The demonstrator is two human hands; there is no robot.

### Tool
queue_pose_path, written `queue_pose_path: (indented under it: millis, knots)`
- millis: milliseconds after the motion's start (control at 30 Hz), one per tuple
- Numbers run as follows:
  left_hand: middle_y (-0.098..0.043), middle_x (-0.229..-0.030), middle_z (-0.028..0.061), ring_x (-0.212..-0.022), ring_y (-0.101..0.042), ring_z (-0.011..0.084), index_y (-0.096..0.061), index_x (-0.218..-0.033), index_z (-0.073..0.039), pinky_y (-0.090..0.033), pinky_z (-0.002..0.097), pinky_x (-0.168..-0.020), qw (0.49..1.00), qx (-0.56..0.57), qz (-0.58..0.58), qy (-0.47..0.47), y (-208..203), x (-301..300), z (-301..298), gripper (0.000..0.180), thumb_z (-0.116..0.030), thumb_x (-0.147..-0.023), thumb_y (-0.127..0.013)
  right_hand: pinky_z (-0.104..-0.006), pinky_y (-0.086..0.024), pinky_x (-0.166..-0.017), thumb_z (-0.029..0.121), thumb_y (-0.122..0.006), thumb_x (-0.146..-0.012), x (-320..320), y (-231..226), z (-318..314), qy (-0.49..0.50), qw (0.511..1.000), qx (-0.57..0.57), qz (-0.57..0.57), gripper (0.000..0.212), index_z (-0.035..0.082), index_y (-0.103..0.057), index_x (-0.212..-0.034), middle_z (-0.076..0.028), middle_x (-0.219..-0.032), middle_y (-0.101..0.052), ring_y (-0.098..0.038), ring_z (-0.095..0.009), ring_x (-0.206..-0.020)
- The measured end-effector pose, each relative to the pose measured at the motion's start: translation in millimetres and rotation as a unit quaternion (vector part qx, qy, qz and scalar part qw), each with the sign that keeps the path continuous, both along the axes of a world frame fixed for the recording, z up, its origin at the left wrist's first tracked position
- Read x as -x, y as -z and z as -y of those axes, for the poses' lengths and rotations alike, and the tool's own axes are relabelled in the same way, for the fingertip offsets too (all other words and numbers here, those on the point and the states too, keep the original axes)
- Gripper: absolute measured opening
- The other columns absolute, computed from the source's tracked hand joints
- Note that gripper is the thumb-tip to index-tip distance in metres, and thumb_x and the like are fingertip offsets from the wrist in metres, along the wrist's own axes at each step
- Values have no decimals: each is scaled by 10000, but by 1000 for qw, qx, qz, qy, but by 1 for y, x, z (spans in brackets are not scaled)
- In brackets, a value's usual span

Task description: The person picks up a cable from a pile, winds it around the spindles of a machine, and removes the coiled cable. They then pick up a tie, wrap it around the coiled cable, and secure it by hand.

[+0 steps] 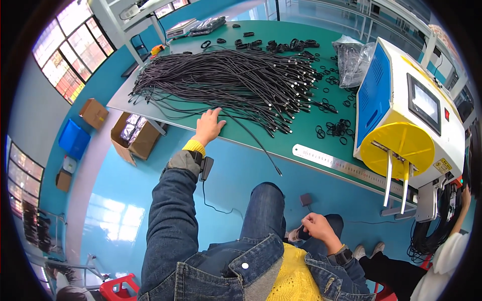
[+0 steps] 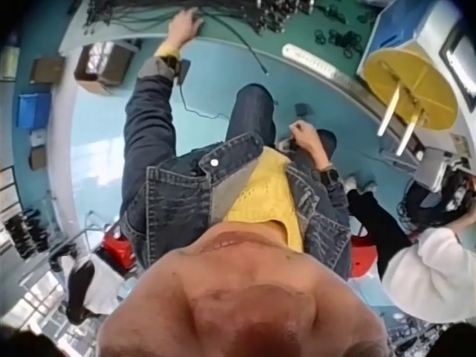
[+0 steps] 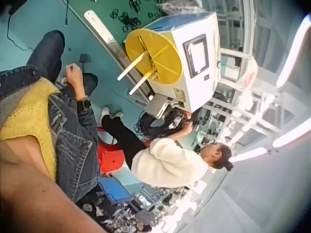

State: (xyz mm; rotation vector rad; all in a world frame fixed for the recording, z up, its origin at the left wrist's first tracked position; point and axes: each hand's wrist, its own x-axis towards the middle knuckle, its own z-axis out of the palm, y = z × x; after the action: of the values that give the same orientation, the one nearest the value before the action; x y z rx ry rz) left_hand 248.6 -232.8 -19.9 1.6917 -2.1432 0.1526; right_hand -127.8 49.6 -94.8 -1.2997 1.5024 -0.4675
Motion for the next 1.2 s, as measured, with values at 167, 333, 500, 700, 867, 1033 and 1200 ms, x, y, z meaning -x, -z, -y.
queue_pose_path:
  millis: [167, 333, 500, 700, 867, 1033, 1200]
  knots:
    - [-551, -973, 118, -933, -532, 274, -563, -1010, -113, -441, 417, -734, 996, 32, 79, -20, -2, 13, 4, 279, -279, -789, -595, -248, -424, -471, 210, -546, -826, 2, -2, -10, 13, 1000, 4, 2, 214, -3, -569, -823, -49, -636, -603, -516, -101, -498]
    - [-565, -753, 92, -690, -565, 249, -567, -925, -99, -450, 351, -592, 997, 38, -50, 36, -13, 2, 12, 226, -264, -781, -624, -248, -421, -465, 211, -543, -825, 9, -8, -22, 31, 999, -5, 2, 213, 0, -569, -817, -52, -636, -602, -514, -100, -493]
    - [-533, -632, 78, -518, -482, 205, -607, -811, -47, -393, 303, -488, 950, 173, -190, 176, -118, 40, -46, 152, -180, -762, -659, -244, -412, -455, 210, -540, -826, 16, -9, -30, 35, 999, 11, 9, 210, 3, -571, -807, -58, -632, -599, -508, -95, -484]
    - [-477, -598, 54, -519, -422, 178, -631, -759, -30, -352, 287, -484, 917, 185, -280, 217, -138, 98, -151, 68, -96, -763, -644, -212, -432, -547, 108, -551, -821, 15, -25, -30, 167, 963, 127, 168, 220, 7, -517, -1013, -42, -762, -594, -503, -75, -577]
    - [-451, -582, 46, -523, -414, 179, -628, -769, -41, -346, 289, -484, 907, 60, -281, 309, -108, 146, -211, 44, -76, -754, -650, -194, -421, -526, 6, -509, -785, 22, -89, -33, 205, 888, 349, 218, 589, 39, -301, -1336, -108, -1116, -532, -518, -92, -712]
    - [-447, -584, 49, -520, -407, 191, -628, -779, -48, -337, 284, -476, 887, 13, -288, 361, -94, 191, -228, 57, -78, -744, -661, -236, -457, -577, -15, -590, -734, 36, -129, -57, 201, 847, 491, -38, 570, 22, -401, -1271, -135, -1085, -554, -559, -167, -736]
    - [-492, -599, 14, -527, -422, 112, -622, -790, -11, -340, 243, -477, 838, -156, -330, 405, -108, 232, -243, 92, -103, -793, -625, -300, -479, -609, -22, -651, -681, 66, -131, -75, 152, 730, 595, -299, 482, -10, -520, -1144, -164, -1026, -563, -573, -253, -749]
